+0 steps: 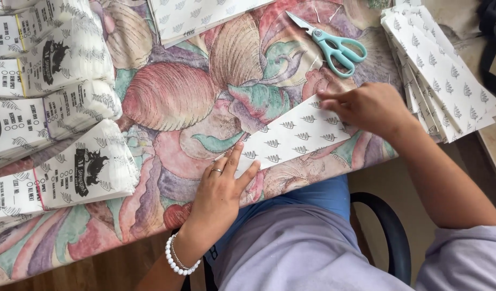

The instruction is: Folding printed paper sheets into specific shapes and stacking them neatly on a work table.

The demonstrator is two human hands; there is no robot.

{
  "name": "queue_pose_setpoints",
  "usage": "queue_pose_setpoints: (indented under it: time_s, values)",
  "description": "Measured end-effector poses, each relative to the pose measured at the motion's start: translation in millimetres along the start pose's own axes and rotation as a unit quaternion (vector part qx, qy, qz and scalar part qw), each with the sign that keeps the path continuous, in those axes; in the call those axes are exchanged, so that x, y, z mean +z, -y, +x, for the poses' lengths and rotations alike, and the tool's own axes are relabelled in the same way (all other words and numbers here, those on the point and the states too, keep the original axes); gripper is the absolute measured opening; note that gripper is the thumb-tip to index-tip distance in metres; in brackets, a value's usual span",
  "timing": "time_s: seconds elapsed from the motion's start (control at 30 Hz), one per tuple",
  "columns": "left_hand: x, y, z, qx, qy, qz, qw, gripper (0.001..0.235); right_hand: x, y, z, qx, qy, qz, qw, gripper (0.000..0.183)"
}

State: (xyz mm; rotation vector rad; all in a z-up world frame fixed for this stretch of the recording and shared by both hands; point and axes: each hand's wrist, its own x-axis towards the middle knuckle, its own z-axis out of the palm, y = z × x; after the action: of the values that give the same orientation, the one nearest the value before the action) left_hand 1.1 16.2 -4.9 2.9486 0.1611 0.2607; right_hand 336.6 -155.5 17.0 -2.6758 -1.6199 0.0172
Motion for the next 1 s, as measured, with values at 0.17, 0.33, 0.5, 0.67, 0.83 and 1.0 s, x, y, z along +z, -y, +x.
queue_pose_setpoints:
  time_s: [0.17,0.33,0.5,0.67,0.83,1.0]
  values:
    - [13.5,9.2,17.8,-0.023,-0.02,-0.018,0.999,0.043,14.4,12.1,6.4,-0.056,-0.157,-0.061,0.984,0.024]
    - [17.4,5.8,60.6,-0.139,-0.05,-0.053,0.988,0.023,11.7,86.9,11.3,-0.253,-0.185,0.048,0.948,0.03]
    - [30.2,24.2,79.3,-0.2,0.011,-0.072,0.977,0.025,12.3,96.0,20.5,-0.298,-0.199,0.103,0.928,0.028]
    - [-8.1,8.0,76.4,-0.195,-0.04,-0.153,0.968,0.017,2.6,76.2,23.2,-0.344,-0.198,0.167,0.903,0.027]
    - [-42.1,0.8,72.5,-0.195,0.002,-0.19,0.962,0.01,-60.0,-2.2,-12.2,-0.309,-0.107,0.228,0.917,0.017]
    - [-64.6,-7.0,102.8,-0.056,-0.039,-0.24,0.968,0.012,-118.4,36.4,-42.7,-0.256,-0.21,0.134,0.934,0.058]
